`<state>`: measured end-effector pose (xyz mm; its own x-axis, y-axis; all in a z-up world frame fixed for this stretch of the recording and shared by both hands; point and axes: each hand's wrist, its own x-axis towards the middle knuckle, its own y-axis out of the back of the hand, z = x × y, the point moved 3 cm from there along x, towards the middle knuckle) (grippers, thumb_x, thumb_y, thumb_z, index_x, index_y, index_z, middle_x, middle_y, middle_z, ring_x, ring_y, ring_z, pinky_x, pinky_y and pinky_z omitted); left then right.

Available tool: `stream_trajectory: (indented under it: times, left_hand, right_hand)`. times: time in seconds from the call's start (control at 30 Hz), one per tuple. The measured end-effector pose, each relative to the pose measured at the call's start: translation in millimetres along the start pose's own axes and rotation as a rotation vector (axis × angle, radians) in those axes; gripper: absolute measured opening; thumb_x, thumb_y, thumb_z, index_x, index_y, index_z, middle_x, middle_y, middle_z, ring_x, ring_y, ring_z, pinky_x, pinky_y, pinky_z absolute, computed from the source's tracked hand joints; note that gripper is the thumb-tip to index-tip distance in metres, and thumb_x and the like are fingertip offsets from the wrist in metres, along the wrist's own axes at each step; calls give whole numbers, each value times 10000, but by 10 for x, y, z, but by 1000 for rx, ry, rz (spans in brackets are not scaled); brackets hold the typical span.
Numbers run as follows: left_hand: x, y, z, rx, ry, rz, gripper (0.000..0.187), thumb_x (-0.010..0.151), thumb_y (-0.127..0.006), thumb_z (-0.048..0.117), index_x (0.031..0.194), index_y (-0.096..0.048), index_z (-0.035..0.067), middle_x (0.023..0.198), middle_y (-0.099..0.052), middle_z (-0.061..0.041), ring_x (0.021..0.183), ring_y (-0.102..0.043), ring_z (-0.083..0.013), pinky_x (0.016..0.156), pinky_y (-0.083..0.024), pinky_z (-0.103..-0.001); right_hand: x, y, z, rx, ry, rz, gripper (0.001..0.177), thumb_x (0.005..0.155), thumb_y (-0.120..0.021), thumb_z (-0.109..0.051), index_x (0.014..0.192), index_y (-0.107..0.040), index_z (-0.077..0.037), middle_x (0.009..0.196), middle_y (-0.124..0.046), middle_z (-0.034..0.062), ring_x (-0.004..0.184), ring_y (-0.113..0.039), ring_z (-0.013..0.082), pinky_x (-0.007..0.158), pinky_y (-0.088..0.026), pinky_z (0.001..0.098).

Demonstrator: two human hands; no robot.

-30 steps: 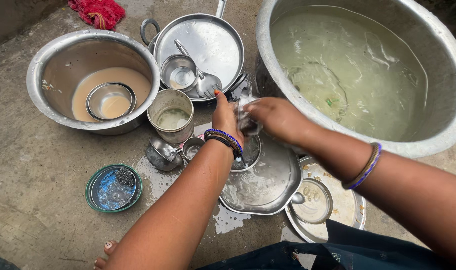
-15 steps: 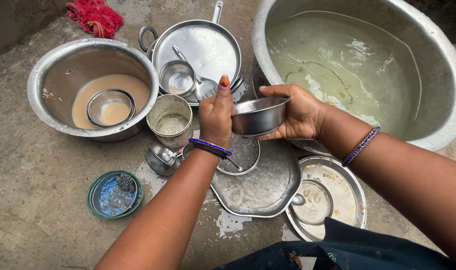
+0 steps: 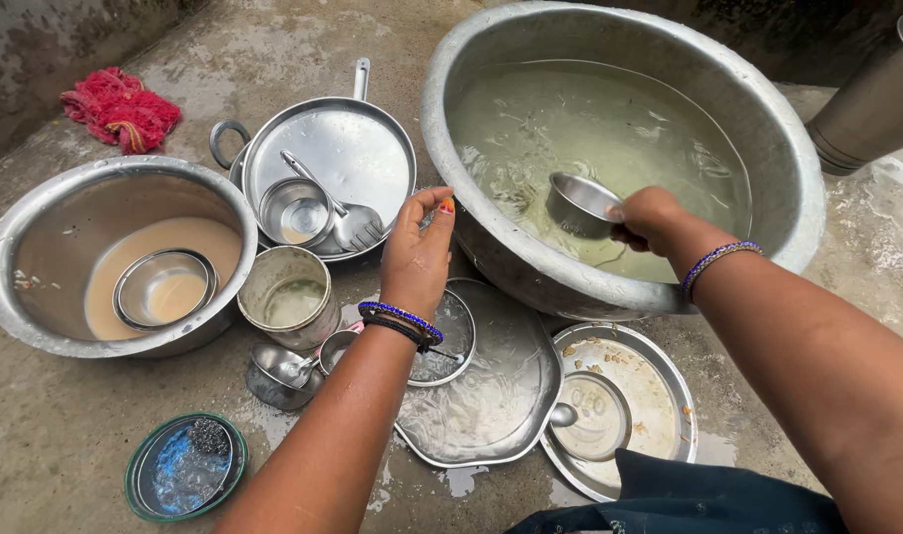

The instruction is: The person washes various metal cups, bowls, and spoons by scrubbing them by hand in a large basin of water and then placing them in a separate pile on the floor.

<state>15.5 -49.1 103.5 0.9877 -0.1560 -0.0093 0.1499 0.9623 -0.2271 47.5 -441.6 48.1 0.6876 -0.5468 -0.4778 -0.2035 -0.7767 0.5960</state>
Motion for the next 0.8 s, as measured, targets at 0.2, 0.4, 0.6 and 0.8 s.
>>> stream_trajectory:
  times: [0.2,0.4,0.6,0.8]
  left_hand:
    - [-29,-16,-96,108,42,39,265,972,-626,266,1202,-677,145,1115,-640,51,834,-586,-32,640,-529,-242]
    - [-31,-29,-139,77,144,39,309,951,-630,302,1218,-676,154,1097,-634,13,943,-609,-106,699,-558,-321]
    - [-3,-47,-50,36,278,19,568,889,-596,503,1353,-590,175,1292,-630,-10,1087,-634,-211,790,-533,-410]
    - [-122,-148,319,-289,429,-75,876,838,-529,725,1547,-300,264,1509,-367,-123,1314,-485,-443,963,-444,-694]
  right_hand:
    - [268,-179,357,-439,-177,-192,160,948,-694,-138,976,-692,19,641,-644,86,487,-510,167,429,-408,332]
    - [-671,189,-469,-493,291,325,238,947,-650,-84,1155,-723,7,794,-718,134,611,-700,207,496,-502,303]
    - [-1124,256,-849,208,318,167,332,959,-603,-42,1285,-620,16,802,-695,103,583,-635,132,475,-493,275]
    - [-1707,-182,-1113,269,418,-95,324,961,-636,-88,1266,-641,22,735,-650,85,524,-544,104,457,-452,247]
